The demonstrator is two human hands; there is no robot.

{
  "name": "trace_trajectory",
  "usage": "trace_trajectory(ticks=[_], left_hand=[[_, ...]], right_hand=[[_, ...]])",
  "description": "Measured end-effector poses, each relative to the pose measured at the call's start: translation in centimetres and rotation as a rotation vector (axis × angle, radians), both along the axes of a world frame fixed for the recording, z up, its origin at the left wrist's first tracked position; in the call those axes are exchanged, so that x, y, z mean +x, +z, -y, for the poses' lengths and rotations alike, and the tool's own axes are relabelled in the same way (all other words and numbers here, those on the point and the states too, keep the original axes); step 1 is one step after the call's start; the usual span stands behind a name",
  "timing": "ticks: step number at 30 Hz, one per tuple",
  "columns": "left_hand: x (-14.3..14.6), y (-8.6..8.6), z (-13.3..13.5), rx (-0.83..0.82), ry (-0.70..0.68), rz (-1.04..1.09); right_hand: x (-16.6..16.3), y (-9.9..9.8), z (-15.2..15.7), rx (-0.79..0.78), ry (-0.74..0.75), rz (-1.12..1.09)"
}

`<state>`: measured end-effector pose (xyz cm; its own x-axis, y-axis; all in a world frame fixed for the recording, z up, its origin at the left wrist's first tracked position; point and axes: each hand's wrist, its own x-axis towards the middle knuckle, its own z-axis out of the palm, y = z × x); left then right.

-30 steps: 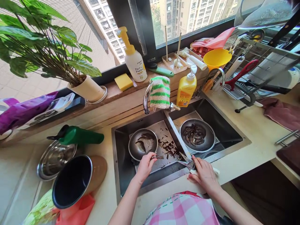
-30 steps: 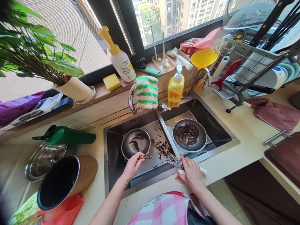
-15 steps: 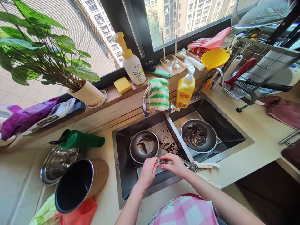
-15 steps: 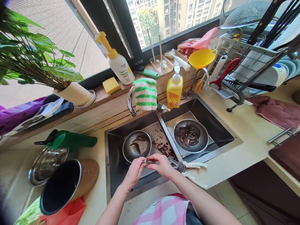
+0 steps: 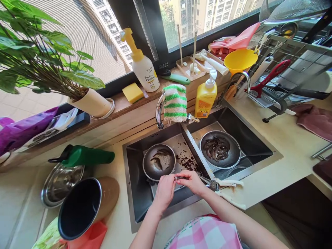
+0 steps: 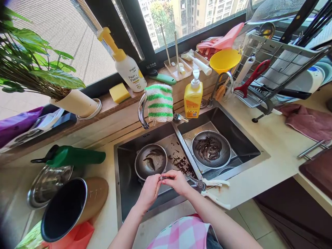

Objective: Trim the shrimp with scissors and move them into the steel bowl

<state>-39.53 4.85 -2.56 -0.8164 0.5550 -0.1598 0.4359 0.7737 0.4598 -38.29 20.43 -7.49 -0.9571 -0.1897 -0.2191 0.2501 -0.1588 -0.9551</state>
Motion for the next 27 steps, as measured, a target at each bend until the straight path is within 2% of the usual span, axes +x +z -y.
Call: trace_trajectory(ticks=[12, 21, 27], left_hand=[[0.4, -0.2, -0.1, -0.045, 0.057, 0.090], [0.8, -0.4, -0.8, 0.125, 0.213, 0.324], [0.9, -0.5, -0.8, 0.122, 0.236, 0.357]], right_hand=[[0.0, 0.0, 0.5, -0.049, -0.018, 0.058], [0.2, -0.6, 0.7, -0.017, -0.078, 0.070], [0.2, -0.8, 0.8, 0.008, -0.084, 0.016]])
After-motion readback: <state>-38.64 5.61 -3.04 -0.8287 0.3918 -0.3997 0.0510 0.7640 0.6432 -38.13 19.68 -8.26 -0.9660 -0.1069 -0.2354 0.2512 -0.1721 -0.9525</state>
